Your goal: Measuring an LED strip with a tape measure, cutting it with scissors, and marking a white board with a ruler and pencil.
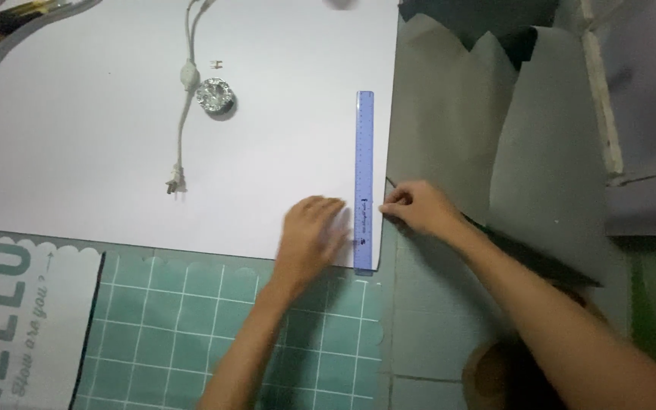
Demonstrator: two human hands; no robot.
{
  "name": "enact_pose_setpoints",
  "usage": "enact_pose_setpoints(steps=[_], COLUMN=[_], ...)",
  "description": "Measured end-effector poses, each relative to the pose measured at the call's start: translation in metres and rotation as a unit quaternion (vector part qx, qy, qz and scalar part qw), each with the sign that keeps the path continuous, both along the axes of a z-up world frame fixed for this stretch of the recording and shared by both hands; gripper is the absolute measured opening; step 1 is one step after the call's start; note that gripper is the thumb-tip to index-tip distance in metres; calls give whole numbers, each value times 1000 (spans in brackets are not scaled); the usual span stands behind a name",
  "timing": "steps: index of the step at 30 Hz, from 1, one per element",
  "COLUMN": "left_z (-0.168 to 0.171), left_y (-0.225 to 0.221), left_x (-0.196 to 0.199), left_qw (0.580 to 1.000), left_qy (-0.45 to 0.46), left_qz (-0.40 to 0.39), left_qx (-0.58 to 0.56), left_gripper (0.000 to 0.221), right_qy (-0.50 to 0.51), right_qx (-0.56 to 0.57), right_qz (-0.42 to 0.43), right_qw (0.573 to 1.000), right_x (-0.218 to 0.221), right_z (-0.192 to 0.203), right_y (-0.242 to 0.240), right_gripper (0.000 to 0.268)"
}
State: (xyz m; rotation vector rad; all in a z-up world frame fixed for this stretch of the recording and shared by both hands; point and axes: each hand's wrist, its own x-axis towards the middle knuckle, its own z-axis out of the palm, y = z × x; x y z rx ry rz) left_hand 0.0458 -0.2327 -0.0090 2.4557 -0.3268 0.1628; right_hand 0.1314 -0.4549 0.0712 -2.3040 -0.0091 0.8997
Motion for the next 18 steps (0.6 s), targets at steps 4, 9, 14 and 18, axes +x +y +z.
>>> enact_pose_setpoints(steps=[4, 9, 14, 18], left_z=[32, 33, 27, 23], left_y=[-20, -24, -32, -34], left_x=[-7, -6, -6, -6], left_qw=[990, 986, 986, 986], left_qy=[119, 134, 140, 133], left_qz=[-40, -59, -59, -60], left_qx=[61, 82, 75, 84], left_gripper=[75, 73, 69, 66], right_qy=[35, 53, 35, 64], right_qx=[20, 25, 15, 25], right_qz=[-44, -46, -35, -55], right_qw=[998, 997, 999, 996], right_x=[5, 1, 1, 0], right_z=[-10, 6, 10, 9], right_y=[0, 3, 3, 4], right_gripper=[24, 28, 33, 33])
